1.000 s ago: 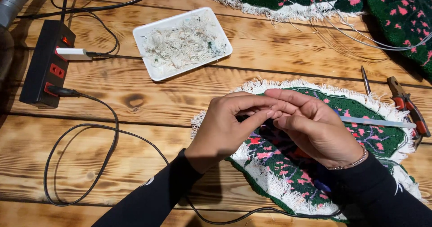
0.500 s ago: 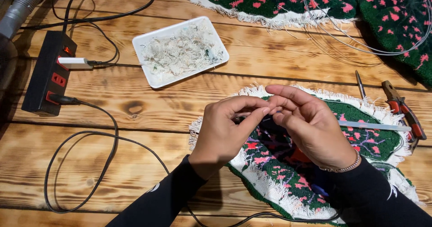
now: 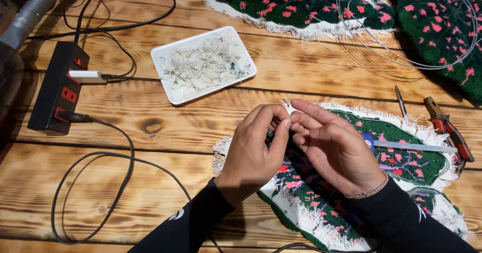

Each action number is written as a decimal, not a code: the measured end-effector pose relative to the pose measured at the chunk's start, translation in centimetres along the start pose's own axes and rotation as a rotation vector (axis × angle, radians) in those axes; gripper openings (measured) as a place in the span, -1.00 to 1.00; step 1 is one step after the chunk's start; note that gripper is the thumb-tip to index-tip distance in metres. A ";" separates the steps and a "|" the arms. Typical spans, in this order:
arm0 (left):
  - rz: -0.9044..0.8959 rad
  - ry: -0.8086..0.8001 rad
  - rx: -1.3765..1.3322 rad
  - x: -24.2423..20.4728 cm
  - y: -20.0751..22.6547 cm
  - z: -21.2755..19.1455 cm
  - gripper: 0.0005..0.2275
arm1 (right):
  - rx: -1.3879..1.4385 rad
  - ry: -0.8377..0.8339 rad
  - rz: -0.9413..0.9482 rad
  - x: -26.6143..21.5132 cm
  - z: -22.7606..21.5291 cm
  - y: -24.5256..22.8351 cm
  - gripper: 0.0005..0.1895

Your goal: Applying hot glue to the edge of a floral rug and attaching a white fringe.

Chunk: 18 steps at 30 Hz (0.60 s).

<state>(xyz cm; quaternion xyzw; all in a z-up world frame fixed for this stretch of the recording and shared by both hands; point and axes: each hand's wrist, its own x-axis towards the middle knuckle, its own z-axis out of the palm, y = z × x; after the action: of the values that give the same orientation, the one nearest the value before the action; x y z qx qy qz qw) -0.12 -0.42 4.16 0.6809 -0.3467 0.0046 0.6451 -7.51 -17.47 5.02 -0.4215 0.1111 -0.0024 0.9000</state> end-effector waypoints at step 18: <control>-0.323 0.035 -0.230 7.4 -10.2 -8.7 -0.79 | 0.122 0.017 0.024 1.6 -1.2 -1.7 -0.45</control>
<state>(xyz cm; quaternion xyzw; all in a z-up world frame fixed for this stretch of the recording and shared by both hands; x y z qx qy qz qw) 14.27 3.07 0.05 0.6494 -0.2199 -0.1267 0.7169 -6.05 -19.65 5.27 -0.3645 0.1233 -0.0021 0.9230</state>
